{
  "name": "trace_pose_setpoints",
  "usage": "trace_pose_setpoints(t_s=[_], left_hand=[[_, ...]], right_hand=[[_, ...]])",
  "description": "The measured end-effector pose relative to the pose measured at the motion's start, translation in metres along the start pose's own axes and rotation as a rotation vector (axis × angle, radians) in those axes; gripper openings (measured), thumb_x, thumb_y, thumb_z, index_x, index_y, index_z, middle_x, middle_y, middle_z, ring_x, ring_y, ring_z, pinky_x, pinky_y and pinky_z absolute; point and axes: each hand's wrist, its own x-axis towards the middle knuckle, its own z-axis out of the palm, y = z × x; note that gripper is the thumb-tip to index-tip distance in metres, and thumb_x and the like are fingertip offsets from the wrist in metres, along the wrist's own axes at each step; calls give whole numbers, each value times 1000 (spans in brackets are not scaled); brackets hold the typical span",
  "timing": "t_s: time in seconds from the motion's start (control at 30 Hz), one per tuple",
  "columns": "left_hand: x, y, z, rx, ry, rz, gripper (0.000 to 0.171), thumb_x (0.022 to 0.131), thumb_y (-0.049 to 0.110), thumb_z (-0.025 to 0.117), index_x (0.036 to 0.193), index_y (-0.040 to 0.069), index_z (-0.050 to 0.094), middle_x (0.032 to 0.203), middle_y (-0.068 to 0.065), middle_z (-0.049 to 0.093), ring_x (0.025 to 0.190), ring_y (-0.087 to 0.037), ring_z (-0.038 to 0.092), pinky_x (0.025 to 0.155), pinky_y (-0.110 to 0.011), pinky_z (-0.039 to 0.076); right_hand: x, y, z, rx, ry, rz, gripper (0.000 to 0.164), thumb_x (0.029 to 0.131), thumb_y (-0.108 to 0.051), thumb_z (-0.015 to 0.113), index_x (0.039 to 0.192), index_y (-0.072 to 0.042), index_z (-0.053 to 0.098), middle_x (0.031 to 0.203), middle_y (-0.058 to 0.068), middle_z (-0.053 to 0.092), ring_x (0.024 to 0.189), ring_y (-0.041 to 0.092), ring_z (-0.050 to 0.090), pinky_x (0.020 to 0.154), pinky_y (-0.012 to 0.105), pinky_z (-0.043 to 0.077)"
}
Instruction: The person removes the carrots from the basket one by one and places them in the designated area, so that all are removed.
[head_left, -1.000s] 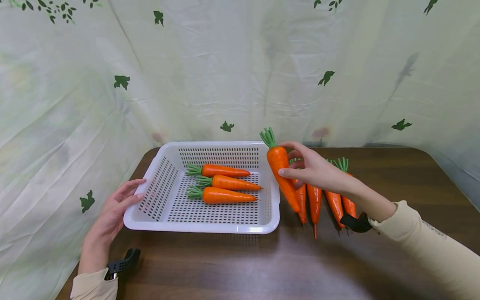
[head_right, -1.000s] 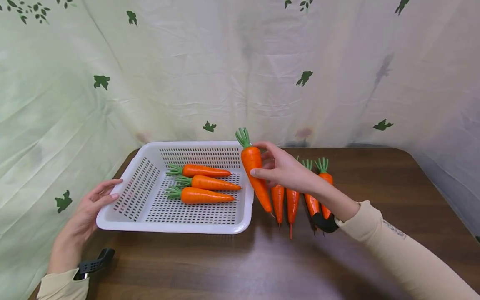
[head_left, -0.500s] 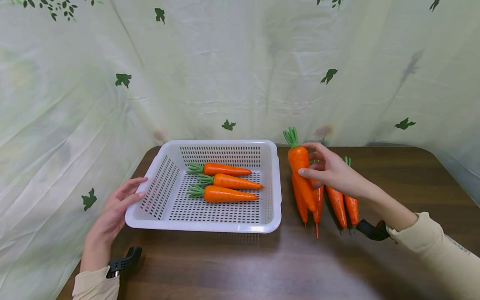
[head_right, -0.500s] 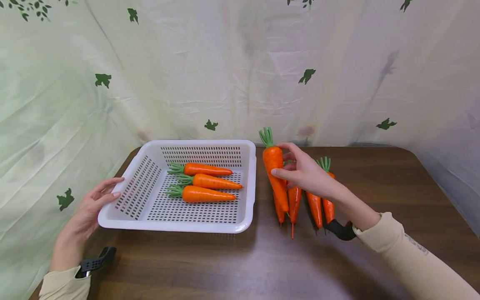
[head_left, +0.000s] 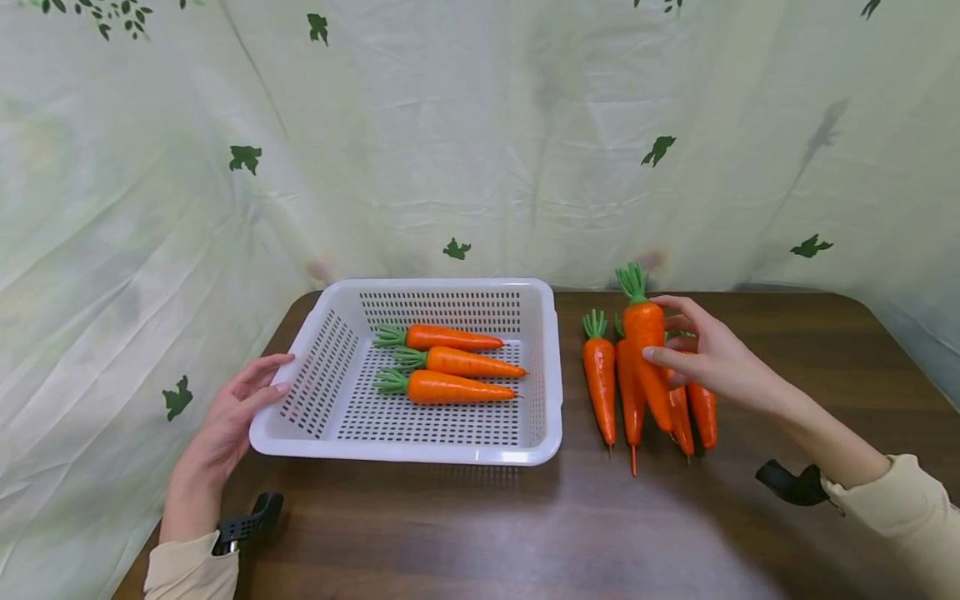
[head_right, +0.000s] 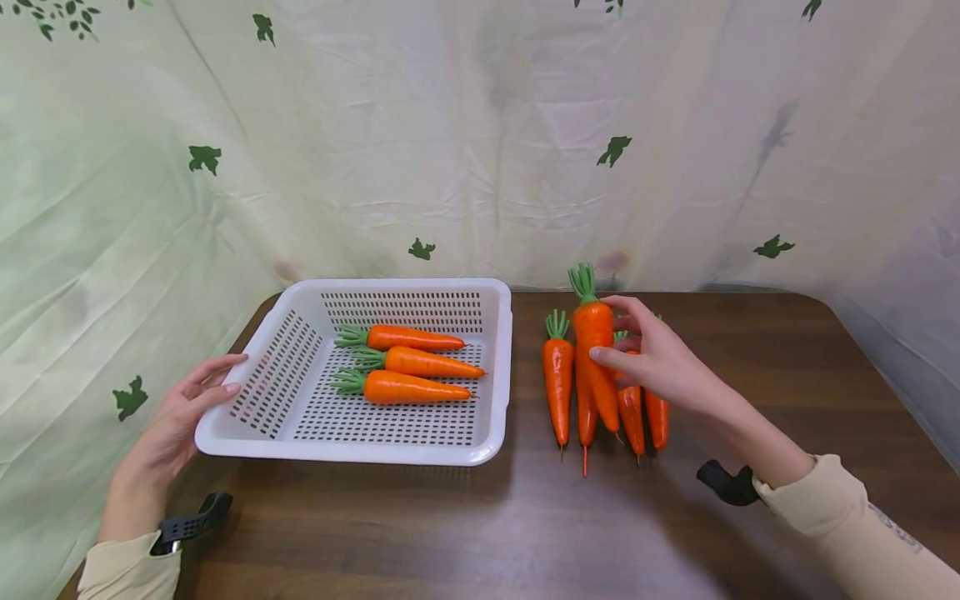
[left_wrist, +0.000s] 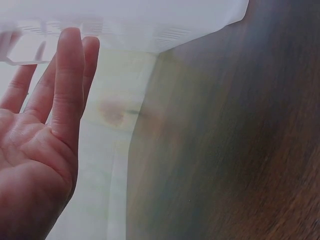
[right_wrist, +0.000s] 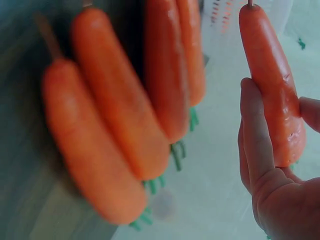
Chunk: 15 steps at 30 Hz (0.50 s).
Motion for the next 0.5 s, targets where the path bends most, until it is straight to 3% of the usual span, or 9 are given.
trace_pose_setpoints(t_s=[0.17,0.37,0.5], left_hand=[[-1,0,0,16,10,-5,41,101,10,54,140,19,49,138,2,45,111,-11,58,82,-35,56],[-1,0,2,17,14,-7,42,100,11,55,141,19,49,139,1,44,111,-11,59,82,-35,56],[-1,0,2,33,23,-5,42,100,12,55,141,20,49,141,0,43,112,-11,58,83,-34,55]], right_hand=[[-9,12,-9,-26,22,17,72,94,-25,69,151,-13,25,135,23,48,107,32,61,68,44,59],[-20,24,-21,-19,42,8,70,95,-20,67,150,-10,24,134,27,46,95,22,65,66,43,59],[-26,30,-27,-41,54,24,70,96,-20,67,150,-9,24,134,26,46,96,13,63,68,41,59]])
